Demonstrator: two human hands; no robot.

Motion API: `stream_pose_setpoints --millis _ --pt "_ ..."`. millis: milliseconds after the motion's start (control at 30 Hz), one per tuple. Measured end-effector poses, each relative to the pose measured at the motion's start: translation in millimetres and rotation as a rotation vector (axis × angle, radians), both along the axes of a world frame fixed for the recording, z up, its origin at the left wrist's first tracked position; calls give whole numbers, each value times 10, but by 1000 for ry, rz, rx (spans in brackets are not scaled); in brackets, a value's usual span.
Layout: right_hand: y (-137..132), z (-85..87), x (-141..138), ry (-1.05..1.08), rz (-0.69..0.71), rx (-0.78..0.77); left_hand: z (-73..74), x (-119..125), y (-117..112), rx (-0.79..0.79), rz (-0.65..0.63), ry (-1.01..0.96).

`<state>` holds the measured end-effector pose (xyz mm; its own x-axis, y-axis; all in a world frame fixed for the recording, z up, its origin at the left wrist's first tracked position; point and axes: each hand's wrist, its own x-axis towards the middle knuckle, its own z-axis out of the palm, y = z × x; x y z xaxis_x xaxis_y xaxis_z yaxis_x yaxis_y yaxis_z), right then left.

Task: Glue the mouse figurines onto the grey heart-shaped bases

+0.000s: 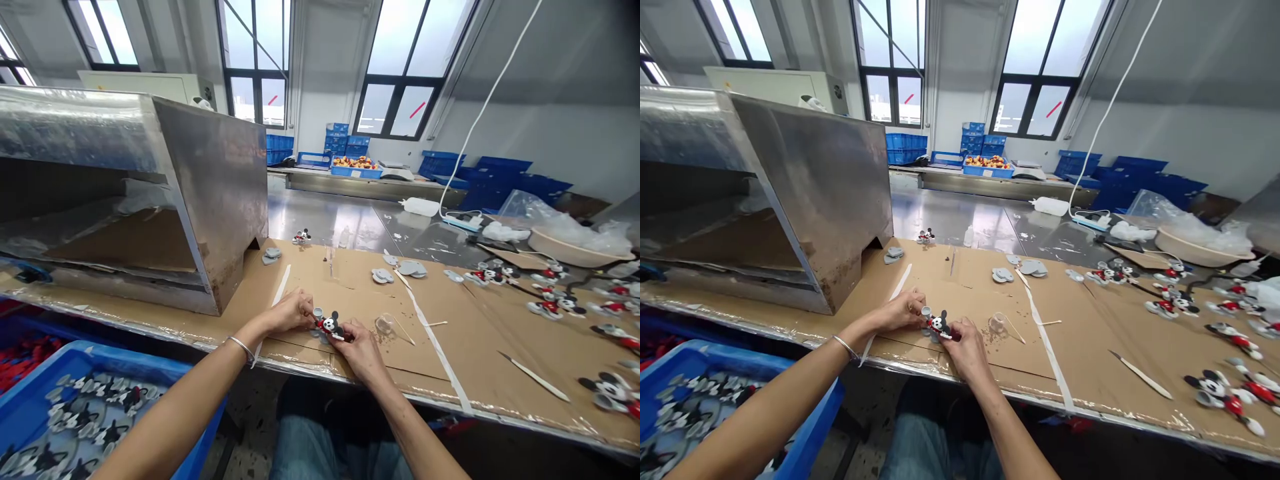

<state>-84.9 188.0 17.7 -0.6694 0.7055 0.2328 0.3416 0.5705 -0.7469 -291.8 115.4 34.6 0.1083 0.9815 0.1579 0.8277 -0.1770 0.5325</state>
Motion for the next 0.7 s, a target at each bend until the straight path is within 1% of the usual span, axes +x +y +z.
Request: stream_pose_setpoints --millis 133,367,567,633,700 --pt "0 -2 1 -11 5 -9 9 2 14 4 -18 -38" --pt "-26 -10 12 -17 1 -10 64 77 -40 1 3 -100" --pt "-10 -52 -18 -33 -18 26 37 77 -69 1 9 -147" --pt "-39 -57 -13 -42 -49 55 21 106 -91 43 38 -161" --pt "-59 -88 -24 -52 -76 89 -52 105 -93 95 43 -157"
